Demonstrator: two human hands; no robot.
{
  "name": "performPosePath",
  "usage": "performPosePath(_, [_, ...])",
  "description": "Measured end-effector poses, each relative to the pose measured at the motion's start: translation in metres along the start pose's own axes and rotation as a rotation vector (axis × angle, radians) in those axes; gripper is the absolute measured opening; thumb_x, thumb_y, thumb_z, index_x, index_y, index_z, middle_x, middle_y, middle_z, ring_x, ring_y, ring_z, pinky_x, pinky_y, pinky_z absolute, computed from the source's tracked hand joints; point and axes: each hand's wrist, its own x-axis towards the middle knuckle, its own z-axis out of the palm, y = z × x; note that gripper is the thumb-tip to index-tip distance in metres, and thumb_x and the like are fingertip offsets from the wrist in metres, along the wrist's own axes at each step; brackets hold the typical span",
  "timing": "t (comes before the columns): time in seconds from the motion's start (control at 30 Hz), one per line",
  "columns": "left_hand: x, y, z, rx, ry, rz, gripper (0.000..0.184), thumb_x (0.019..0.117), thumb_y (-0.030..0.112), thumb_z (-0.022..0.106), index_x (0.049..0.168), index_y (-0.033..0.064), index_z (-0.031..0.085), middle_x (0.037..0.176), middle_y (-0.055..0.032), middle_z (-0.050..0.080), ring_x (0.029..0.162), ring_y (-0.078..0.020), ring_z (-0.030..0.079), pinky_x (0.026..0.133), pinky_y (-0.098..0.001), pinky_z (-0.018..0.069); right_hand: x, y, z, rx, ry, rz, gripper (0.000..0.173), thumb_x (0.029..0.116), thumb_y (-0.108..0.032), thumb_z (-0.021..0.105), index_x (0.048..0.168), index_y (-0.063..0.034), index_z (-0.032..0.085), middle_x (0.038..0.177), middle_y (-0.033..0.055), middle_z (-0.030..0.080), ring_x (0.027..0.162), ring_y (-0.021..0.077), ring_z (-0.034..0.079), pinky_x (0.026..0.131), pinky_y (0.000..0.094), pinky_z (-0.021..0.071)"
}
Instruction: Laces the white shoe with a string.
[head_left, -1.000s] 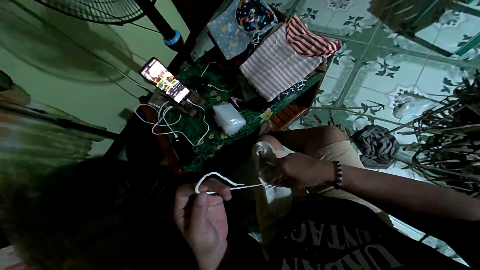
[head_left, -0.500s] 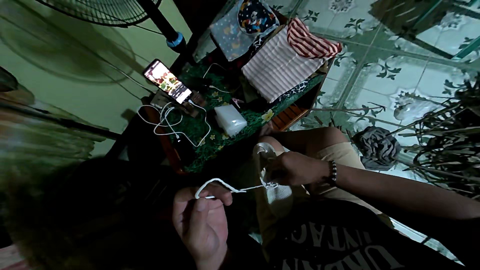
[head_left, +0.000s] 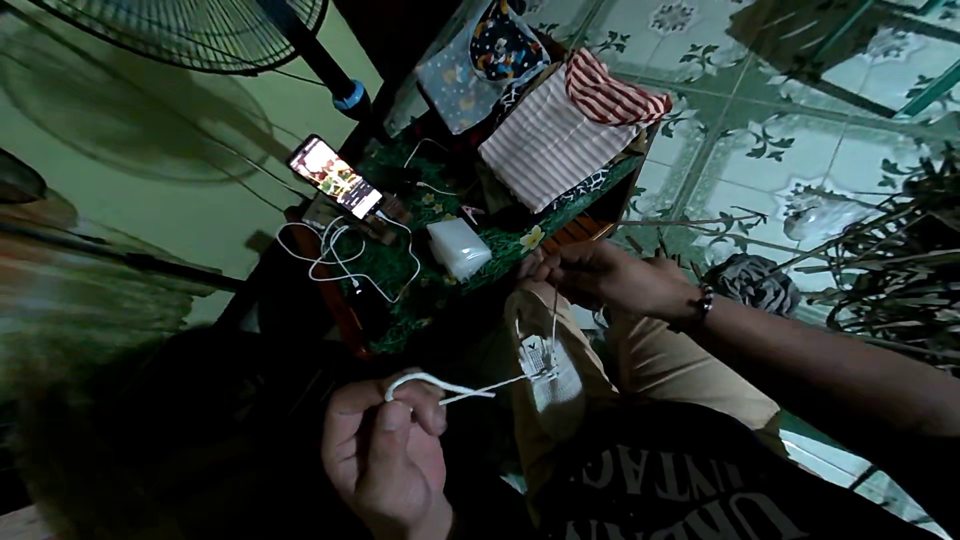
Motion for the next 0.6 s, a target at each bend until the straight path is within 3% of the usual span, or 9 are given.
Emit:
performPosePath(0.23, [-0.006,0.007,-0.014,0.114,0.071,0.012,0.01,0.1015,0.027,0.061,0.094,0.0198,0.064,0.068,0.0051,0.063,0.058,-0.0075,0.06,0.058,-0.0236,0.0543,0.001,-0.001,0.001,0.211,0.072,0.074,0.021,0.1072,-0.012,0.051,0.116,-0.0037,0.067,0.077,0.0016,0.064,0.055,0.0049,0.052,0.048,0.0182,0.0421])
performPosePath(0.43, [-0.003,0.012,-0.027,0.072,0.093,0.081,0.015,0.1042,0.024,0.055,0.094,0.0186,0.065,0.067,0.004,0.061,0.058,-0.0079,0.059,0.056,-0.024,0.0528,0.004,-0.01,-0.012,0.254,0.095,-0.008,0.018,0.1044,-0.01,0.055,0.115,-0.0026,0.067,0.083,0.0024,0.067,0.062,0.0053,0.057,0.053,0.0187,0.0471])
performPosePath(0.6, [0.009,0.026,-0.031,0.1,0.01,0.162,0.015,0.1003,0.031,0.063,0.097,0.0166,0.067,0.075,0.0023,0.066,0.064,-0.01,0.063,0.062,-0.026,0.0548,-0.01,-0.038,-0.039,0.198,0.086,-0.12,0.017,0.1031,-0.008,0.055,0.113,-0.0043,0.069,0.08,-0.0002,0.066,0.06,0.0026,0.054,0.051,0.0164,0.0448])
